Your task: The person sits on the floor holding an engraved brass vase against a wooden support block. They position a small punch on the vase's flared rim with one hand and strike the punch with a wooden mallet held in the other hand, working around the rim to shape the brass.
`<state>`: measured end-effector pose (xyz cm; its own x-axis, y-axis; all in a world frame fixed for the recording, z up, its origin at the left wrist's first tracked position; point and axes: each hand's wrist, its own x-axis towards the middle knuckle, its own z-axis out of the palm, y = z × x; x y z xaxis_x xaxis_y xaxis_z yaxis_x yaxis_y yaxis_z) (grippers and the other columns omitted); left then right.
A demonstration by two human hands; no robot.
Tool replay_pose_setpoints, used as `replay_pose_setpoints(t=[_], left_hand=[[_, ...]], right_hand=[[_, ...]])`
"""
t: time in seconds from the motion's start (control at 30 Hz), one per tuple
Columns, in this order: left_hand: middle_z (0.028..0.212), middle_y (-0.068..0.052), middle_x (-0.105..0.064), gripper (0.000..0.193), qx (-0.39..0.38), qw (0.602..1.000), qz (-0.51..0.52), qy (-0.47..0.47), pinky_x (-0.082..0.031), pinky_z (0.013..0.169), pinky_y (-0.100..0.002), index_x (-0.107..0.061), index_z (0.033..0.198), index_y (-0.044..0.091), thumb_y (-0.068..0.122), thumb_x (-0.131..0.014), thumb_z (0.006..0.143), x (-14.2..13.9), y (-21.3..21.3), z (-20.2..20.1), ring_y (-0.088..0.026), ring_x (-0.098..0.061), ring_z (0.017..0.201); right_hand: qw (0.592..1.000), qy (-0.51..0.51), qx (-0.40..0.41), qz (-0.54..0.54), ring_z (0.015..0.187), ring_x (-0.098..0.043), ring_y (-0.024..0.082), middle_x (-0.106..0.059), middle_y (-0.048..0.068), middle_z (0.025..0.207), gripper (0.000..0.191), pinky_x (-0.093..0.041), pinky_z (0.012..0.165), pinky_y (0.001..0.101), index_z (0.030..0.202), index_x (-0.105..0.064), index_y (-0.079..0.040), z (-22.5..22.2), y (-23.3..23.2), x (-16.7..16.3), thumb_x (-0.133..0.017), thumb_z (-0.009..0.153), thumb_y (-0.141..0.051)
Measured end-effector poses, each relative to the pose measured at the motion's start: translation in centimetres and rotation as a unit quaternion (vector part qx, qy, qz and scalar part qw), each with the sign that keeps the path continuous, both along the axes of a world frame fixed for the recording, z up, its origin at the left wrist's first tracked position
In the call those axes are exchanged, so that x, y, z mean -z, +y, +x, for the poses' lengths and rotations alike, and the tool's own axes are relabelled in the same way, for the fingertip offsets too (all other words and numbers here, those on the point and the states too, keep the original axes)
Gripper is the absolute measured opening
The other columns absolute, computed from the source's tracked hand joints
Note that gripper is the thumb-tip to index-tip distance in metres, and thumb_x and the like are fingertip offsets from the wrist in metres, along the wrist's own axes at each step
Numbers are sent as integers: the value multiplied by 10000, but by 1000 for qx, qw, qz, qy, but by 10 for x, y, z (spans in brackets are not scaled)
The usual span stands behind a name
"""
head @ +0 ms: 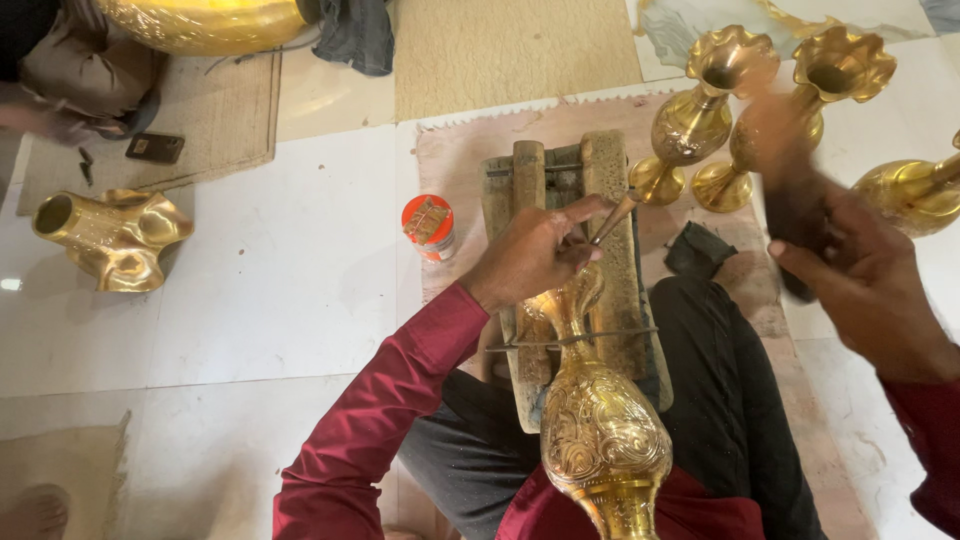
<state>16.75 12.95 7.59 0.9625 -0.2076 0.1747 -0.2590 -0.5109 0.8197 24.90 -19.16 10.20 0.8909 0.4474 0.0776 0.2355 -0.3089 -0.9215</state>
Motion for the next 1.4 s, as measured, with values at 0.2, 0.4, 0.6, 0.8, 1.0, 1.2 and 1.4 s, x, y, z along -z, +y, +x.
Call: replay_pose_setpoints(t=[0.2, 0.4, 0.6, 0.8, 1.0, 1.2, 1.4], left_hand=[[805, -128, -780, 509, 5, 1000, 16, -5, -587, 664, -356, -563, 1407, 107, 80, -737, 929, 0, 3, 2, -169, -756, 657], [794, -124, -774, 519, 18, 1000, 8, 0, -594, 686, -349, -557, 1421, 95, 67, -730, 932, 3, 6, 8, -169, -761, 664], [771, -132, -760, 528, 23, 1000, -1, 9, -593, 676, -347, -560, 1415, 89, 87, -746, 921, 6, 5, 7, -170, -769, 678], [787, -113, -764, 530, 42, 999, -12, -5, -600, 682, -320, -558, 1439, 93, 70, -735, 940, 8, 7, 11, -146, -766, 695], [819, -102, -777, 556, 38, 999, -19, 14, -629, 711, -314, -531, 1461, 91, 99, -745, 948, 15, 13, 9, -134, -749, 677], [953, -98, -799, 553, -24, 996, -80, -20, -655, 884, -337, -545, 1459, 91, 106, -748, 945, 33, 22, -13, -159, -741, 912], [984, -91, -788, 539, -71, 992, -106, -3, -624, 935, -322, -546, 1461, 72, 155, -759, 972, 38, 16, -19, -113, -749, 938]], right_hand=[[966, -178, 1, -188, 1109, -665, 244, -591, 159, 1301, 632, -577, 922, 364, 1508, -585, -105, -6, 2, 0, -700, 900, 29], [830, -385, -12, -403, 1103, -682, 234, -683, 85, 1203, 650, -563, 1014, 380, 1474, -590, -149, -7, 5, 1, -767, 865, -8], [984, -122, 22, -130, 1088, -660, 194, -657, 126, 1252, 589, -553, 874, 367, 1529, -513, -27, -8, 2, 10, -705, 972, -34], [996, -49, 18, 72, 1188, -646, 160, -621, 93, 1271, 616, -565, 983, 321, 1530, -454, -174, -17, 3, 8, -634, 951, -63], [946, -216, -15, -241, 1117, -663, 267, -584, 167, 1350, 706, -590, 925, 373, 1577, -509, -222, -20, -6, 14, -646, 921, -1], [877, -264, -122, -383, 914, -679, 229, -683, 36, 1123, 664, -565, 863, 455, 1458, -551, -322, -17, -1, 29, -761, 863, -116], [758, -398, -134, -500, 907, -668, 198, -707, 47, 1163, 639, -543, 878, 450, 1471, -541, -312, 8, 10, 15, -715, 870, -180]])
